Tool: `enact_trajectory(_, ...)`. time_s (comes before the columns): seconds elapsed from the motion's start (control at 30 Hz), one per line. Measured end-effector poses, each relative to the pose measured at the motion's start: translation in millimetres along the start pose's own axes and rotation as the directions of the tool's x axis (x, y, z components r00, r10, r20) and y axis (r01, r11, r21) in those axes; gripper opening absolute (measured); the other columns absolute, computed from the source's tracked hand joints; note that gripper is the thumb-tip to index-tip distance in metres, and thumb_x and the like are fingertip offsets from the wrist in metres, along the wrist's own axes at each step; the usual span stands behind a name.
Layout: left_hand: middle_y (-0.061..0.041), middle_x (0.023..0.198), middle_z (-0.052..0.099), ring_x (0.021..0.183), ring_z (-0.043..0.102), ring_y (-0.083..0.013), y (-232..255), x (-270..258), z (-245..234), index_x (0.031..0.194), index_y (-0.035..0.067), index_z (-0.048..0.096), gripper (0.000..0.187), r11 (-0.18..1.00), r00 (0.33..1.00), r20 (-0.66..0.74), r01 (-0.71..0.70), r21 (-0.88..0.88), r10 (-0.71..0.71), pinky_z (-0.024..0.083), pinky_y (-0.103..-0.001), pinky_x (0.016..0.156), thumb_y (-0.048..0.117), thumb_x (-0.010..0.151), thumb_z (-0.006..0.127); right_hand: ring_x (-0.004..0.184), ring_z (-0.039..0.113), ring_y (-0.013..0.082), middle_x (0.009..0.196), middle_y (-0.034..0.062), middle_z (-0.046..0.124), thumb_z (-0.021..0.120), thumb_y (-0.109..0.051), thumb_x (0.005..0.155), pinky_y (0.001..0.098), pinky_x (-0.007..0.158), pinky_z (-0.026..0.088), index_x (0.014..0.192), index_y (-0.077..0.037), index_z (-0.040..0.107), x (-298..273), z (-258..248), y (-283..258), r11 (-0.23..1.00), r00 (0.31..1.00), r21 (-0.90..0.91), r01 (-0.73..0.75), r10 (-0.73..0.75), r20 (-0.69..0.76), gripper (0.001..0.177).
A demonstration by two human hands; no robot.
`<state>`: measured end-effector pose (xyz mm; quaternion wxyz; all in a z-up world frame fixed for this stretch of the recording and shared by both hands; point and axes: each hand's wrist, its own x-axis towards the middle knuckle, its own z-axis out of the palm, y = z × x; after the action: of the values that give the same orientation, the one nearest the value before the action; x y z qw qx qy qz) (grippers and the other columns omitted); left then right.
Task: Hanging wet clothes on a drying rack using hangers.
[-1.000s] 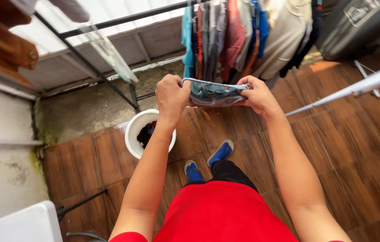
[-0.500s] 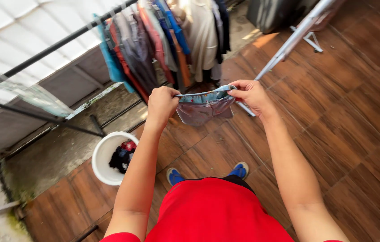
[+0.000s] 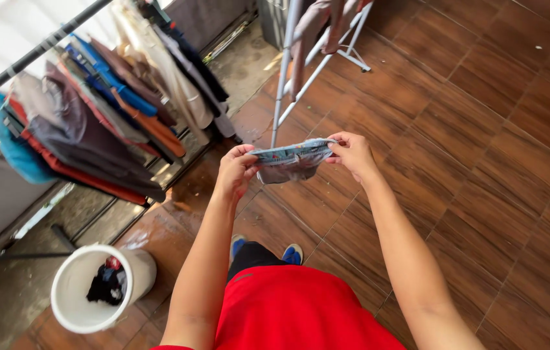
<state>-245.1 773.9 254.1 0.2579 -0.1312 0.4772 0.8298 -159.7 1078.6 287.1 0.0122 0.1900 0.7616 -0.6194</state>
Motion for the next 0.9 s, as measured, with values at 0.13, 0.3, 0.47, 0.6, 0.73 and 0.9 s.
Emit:
enact_trajectory(0.13, -0.002, 0.089, 0.067, 0.077, 0.066, -0.0125, -13, 30, 59, 0.099, 0.005, 0.066, 0.019, 0.981, 0.993, 0.057, -0.112, 0.161, 0.104, 0.055, -0.028, 0.069, -0.009, 0.086, 0.062, 0.087, 0.072, 0.0129, 0.101, 0.0063, 0.072, 0.062, -0.003, 0.097, 0.0306, 0.071, 0.064, 0.115, 0.003, 0.066, 20, -53, 21, 0.86, 0.998, 0.507, -0.057, 0.055, 0.019, 0.019)
enact_trajectory(0.3, -0.009, 0.08, 0.075, 0.065, 0.069, -0.0159, 27, 27, 158, 0.098, 0.003, 0.074, 0.018, 0.514, 0.957, 0.154, -0.264, 0.816, 0.247, 0.057, -0.029, 0.059, 0.017, 0.087, 0.069, 0.076, 0.065, 0.0138, 0.093, 0.0052, 0.068, 0.058, -0.011, 0.104, 0.0319, 0.069, 0.061, 0.118, -0.001, 0.066, 39, -100, 2, 0.96, 0.988, 0.28, -0.002, 0.044, -0.146, 0.019)
enact_trajectory(0.47, -0.019, 0.075, 0.065, 0.074, 0.063, -0.0298, 31, 85, 186, 0.091, 0.0, 0.07, 0.026, 0.146, 0.792, 0.496, -0.571, 0.808, 0.355, 0.05, -0.041, 0.069, 0.025, 0.092, 0.065, 0.077, 0.068, 0.0133, 0.086, 0.0054, 0.068, 0.055, -0.015, 0.105, 0.0297, 0.071, 0.059, 0.116, -0.002, 0.063, 86, -151, -14, 0.958, 0.996, 0.286, 0.032, -0.008, -0.085, 0.019)
enact_trajectory(0.6, -0.015, 0.071, 0.052, 0.07, 0.048, -0.0242, 81, 94, 229, 0.09, -0.001, 0.058, 0.038, 0.342, 0.867, 0.479, -0.496, 0.798, 0.14, 0.044, -0.038, 0.066, 0.036, 0.1, 0.061, 0.084, 0.063, 0.0108, 0.096, 0.0022, 0.07, 0.061, -0.012, 0.102, 0.0272, 0.078, 0.054, 0.113, -0.001, 0.071, 135, -193, -43, 0.976, 0.98, 0.1, 0.194, -0.189, -0.06, 0.018)
enact_trajectory(0.73, 0.0, 0.078, 0.055, 0.079, 0.05, -0.0109, 135, 91, 270, 0.092, 0.002, 0.06, 0.039, 0.521, 0.848, 0.513, -0.501, 0.692, 0.134, 0.046, -0.03, 0.07, 0.04, 0.104, 0.06, 0.098, 0.059, 0.0139, 0.103, 0.0073, 0.062, 0.067, -0.007, 0.101, 0.0304, 0.087, 0.047, 0.106, 0.004, 0.072, 177, -224, -102, 0.893, 0.894, -0.053, 0.447, -0.448, -0.004, 0.013)
enact_trajectory(0.9, 0.009, 0.109, 0.057, 0.105, 0.05, -0.0027, 199, 68, 310, 0.119, 0.004, 0.055, 0.039, 0.633, 0.61, 0.751, -0.691, 0.348, 0.253, 0.042, -0.019, 0.095, 0.012, 0.09, 0.08, 0.102, 0.059, 0.0147, 0.108, 0.0065, 0.064, 0.055, -0.009, 0.11, 0.0319, 0.094, 0.049, 0.117, 0.0, 0.06, 227, -242, -184, 0.805, 0.822, 0.54, 0.246, -0.469, 0.324, 0.013)
